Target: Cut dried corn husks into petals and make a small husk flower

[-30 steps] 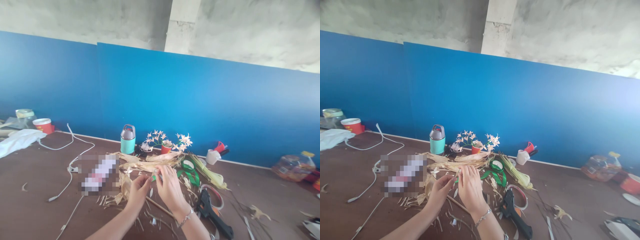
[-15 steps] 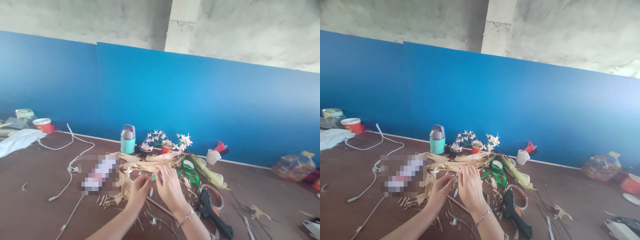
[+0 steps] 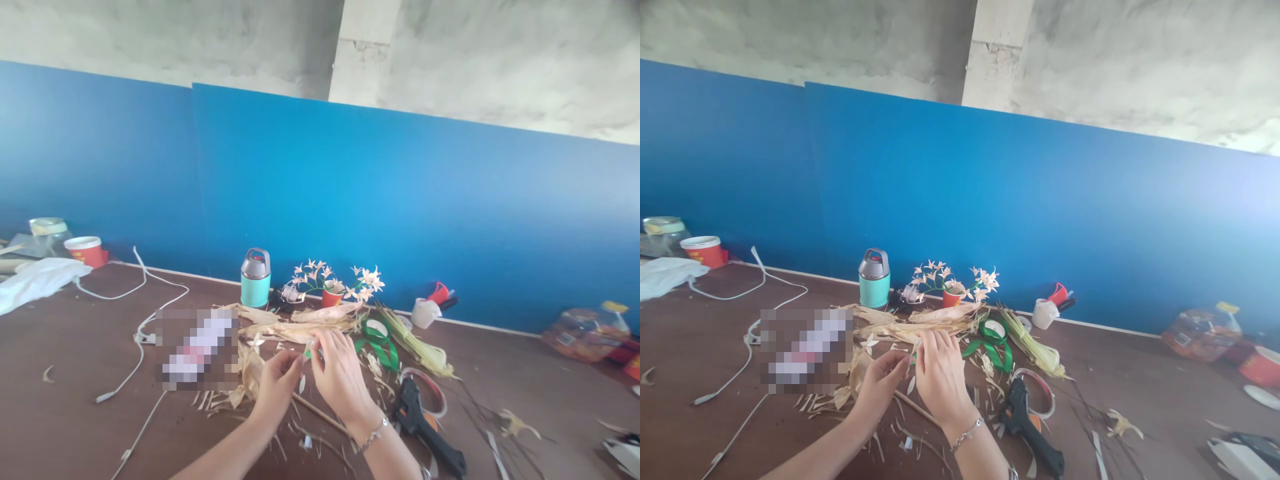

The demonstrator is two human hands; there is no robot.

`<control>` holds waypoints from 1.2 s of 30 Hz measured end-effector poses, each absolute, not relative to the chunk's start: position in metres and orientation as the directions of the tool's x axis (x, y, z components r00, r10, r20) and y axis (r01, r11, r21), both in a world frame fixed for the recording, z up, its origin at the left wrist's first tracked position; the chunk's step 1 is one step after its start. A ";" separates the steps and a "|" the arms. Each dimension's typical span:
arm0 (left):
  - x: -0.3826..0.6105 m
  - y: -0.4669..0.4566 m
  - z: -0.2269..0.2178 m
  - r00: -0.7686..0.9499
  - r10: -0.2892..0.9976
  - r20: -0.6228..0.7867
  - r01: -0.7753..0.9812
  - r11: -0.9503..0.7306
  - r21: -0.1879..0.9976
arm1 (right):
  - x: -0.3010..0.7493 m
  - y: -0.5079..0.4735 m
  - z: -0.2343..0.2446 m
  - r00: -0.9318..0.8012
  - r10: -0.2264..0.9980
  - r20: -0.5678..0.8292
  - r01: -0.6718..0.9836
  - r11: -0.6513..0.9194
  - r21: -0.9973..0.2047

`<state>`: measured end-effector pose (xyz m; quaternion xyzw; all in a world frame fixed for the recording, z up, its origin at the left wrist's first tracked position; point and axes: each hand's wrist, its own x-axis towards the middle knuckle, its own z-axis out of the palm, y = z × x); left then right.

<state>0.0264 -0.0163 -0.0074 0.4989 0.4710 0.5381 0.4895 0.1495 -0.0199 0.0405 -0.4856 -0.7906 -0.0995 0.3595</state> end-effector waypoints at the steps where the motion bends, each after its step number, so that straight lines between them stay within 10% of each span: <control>1: 0.026 -0.017 -0.007 -0.025 0.997 0.077 -0.055 -0.078 0.995 | 0.150 -0.020 0.040 -0.271 0.692 0.669 0.839 0.510 -0.188; 36: 0.025 -0.016 -0.008 -0.026 0.994 0.105 -0.015 -0.105 0.994 | 0.150 -0.021 0.040 -0.288 0.724 0.627 0.848 0.497 -0.184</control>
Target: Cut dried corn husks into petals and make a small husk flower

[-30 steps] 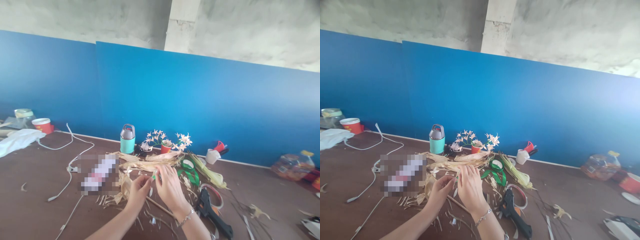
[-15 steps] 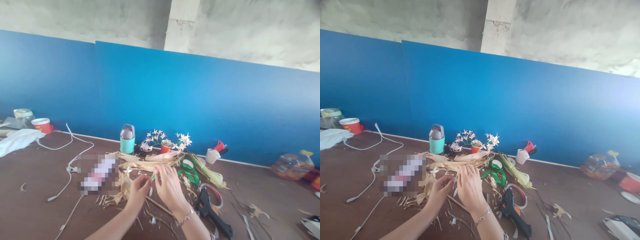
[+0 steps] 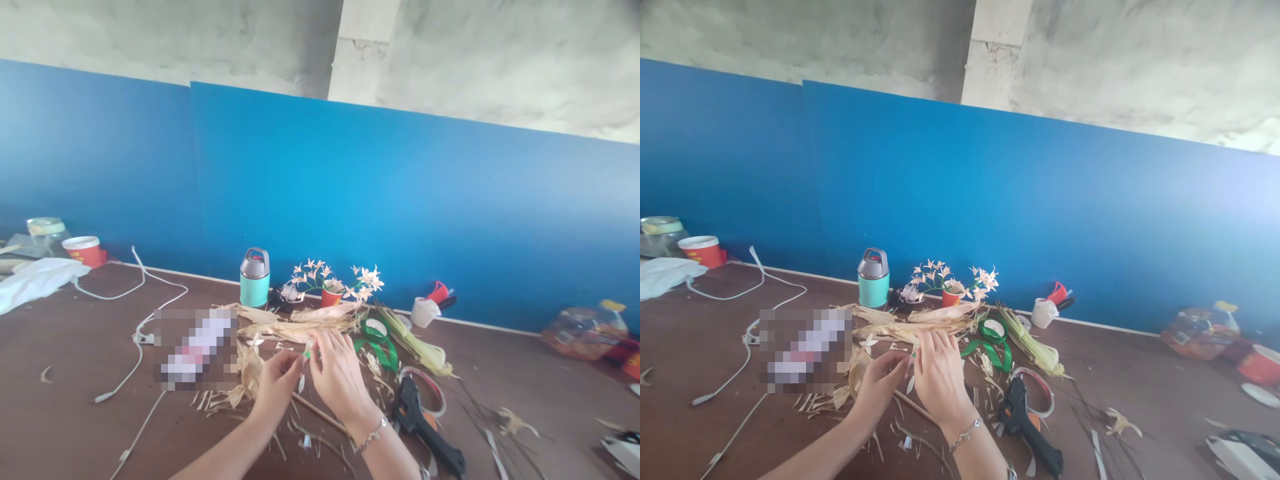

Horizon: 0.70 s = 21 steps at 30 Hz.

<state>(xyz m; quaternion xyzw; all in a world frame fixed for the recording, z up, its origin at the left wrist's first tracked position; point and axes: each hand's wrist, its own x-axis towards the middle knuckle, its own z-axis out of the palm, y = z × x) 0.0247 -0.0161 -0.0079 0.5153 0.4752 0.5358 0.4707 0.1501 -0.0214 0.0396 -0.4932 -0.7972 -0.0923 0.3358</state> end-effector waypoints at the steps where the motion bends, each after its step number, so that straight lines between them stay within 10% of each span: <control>1: 0.025 -0.016 -0.008 -0.025 0.994 0.104 -0.011 -0.104 0.995 | 0.150 -0.021 0.040 -0.288 0.721 0.630 0.848 0.498 -0.181; 21: 0.027 -0.019 -0.001 -0.012 0.994 0.113 -0.123 -0.113 0.986 | 0.156 -0.021 0.049 -0.100 0.626 0.774 0.753 0.556 -0.352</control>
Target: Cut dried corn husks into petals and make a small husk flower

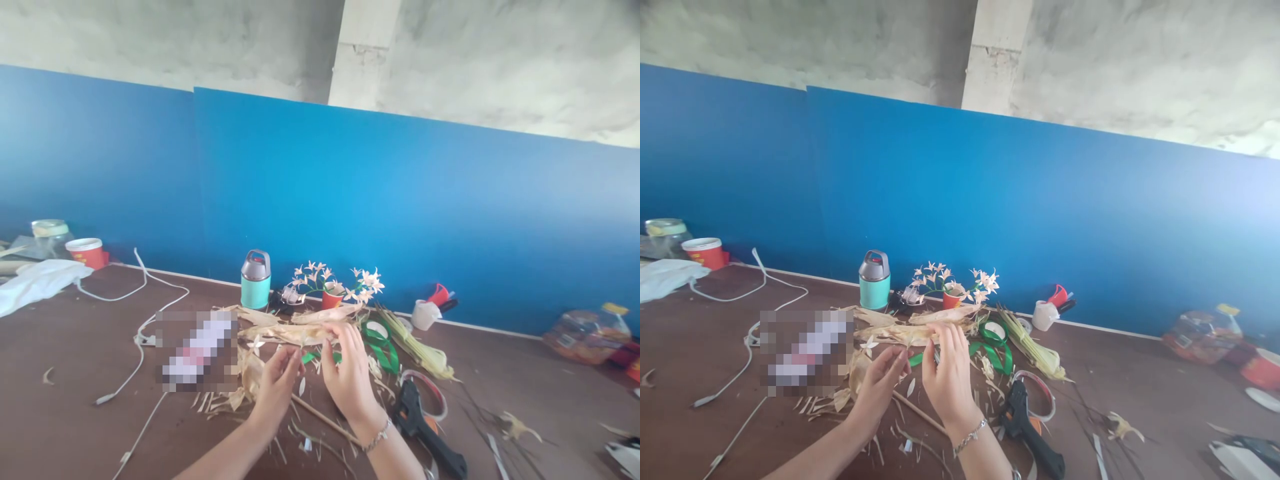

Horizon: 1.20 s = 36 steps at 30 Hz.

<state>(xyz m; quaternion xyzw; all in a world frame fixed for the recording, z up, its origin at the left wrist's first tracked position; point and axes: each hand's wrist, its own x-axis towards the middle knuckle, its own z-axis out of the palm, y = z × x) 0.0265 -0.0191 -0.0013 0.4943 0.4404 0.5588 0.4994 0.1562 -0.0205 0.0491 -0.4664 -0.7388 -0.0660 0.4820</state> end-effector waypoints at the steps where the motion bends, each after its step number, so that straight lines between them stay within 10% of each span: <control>1: 0.027 -0.020 0.000 -0.005 0.993 0.118 -0.133 -0.118 0.984 | 0.156 -0.021 0.049 -0.099 0.630 0.770 0.751 0.555 -0.358; 10: 0.027 -0.023 0.008 -0.049 0.985 0.166 -0.147 -0.172 0.974 | 0.170 -0.018 0.056 -0.107 0.746 0.657 0.828 0.433 -0.357; 15: 0.025 -0.019 0.006 -0.133 0.984 0.120 -0.186 -0.143 0.972 | 0.227 -0.036 0.066 0.078 0.987 0.143 0.991 -0.062 -0.115; 20: 0.025 -0.017 0.002 -0.106 0.990 0.091 -0.219 -0.112 0.969 | 0.278 -0.072 0.038 0.354 0.921 -0.160 0.933 -0.337 0.127; 36: 0.025 -0.018 0.004 -0.059 0.995 0.078 -0.176 -0.088 0.981 | 0.296 -0.083 0.007 0.329 0.943 -0.054 0.939 -0.333 -0.090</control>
